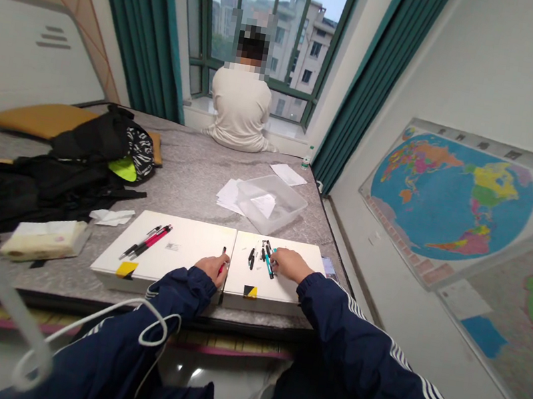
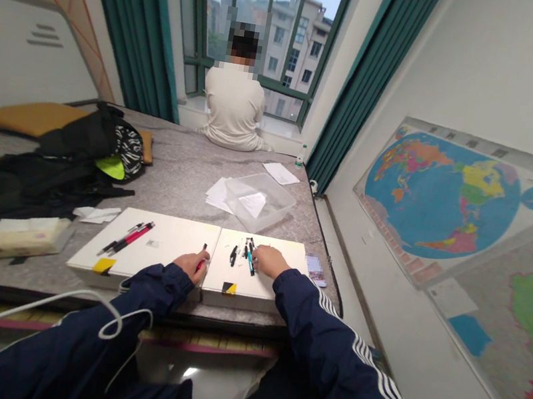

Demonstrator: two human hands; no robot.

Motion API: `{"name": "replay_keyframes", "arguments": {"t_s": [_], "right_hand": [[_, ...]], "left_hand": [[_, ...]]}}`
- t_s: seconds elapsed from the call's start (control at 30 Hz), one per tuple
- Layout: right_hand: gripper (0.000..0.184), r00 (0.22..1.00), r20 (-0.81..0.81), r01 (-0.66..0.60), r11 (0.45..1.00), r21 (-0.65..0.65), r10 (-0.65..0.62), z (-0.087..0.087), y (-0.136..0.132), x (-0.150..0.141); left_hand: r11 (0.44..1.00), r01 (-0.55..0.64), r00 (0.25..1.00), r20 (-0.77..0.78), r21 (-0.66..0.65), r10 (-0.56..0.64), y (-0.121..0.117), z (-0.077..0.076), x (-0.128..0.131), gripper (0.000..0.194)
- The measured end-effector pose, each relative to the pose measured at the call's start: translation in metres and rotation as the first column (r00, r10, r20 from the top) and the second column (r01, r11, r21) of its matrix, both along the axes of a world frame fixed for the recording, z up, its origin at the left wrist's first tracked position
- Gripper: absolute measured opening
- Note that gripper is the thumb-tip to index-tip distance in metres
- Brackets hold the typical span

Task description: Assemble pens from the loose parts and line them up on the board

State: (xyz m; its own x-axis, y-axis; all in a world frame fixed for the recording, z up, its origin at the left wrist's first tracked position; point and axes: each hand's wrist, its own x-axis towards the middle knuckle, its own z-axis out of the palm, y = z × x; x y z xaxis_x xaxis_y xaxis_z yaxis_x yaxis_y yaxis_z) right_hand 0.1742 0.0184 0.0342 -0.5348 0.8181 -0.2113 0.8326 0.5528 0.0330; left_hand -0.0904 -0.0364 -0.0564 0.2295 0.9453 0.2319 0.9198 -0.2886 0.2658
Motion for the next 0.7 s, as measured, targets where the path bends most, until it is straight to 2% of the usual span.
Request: {"name": "replay_keyframes", "arguments": {"t_s": [0.23,0.43,0.57,0.7], "right_hand": [[0.018,1.000,-0.031,0.006,1.000,-0.019,-0.007,-0.005,-0.001,0.002],[0.018,0.995,-0.081,0.058,0.998,0.007,-0.057,-0.011,-0.009,0.006],[0.023,0.972,-0.156,0.186,0.980,0.073,-0.173,-0.012,-0.016,0.008],[0.022,0.893,-0.326,0.359,0.928,0.101,-0.310,-0.013,-0.032,-0.003]], "left_hand": [[1.000,-0.006,1.000,-0.029,-0.019,0.005,0.000,0.000,0.000,0.025],[0.999,0.039,0.999,-0.022,-0.001,-0.039,0.003,-0.003,-0.003,0.024],[0.999,0.022,1.000,0.009,0.043,-0.023,0.001,-0.005,-0.002,0.025],[0.997,-0.036,0.999,0.028,0.072,0.034,-0.003,-0.003,0.003,0.026]]}}
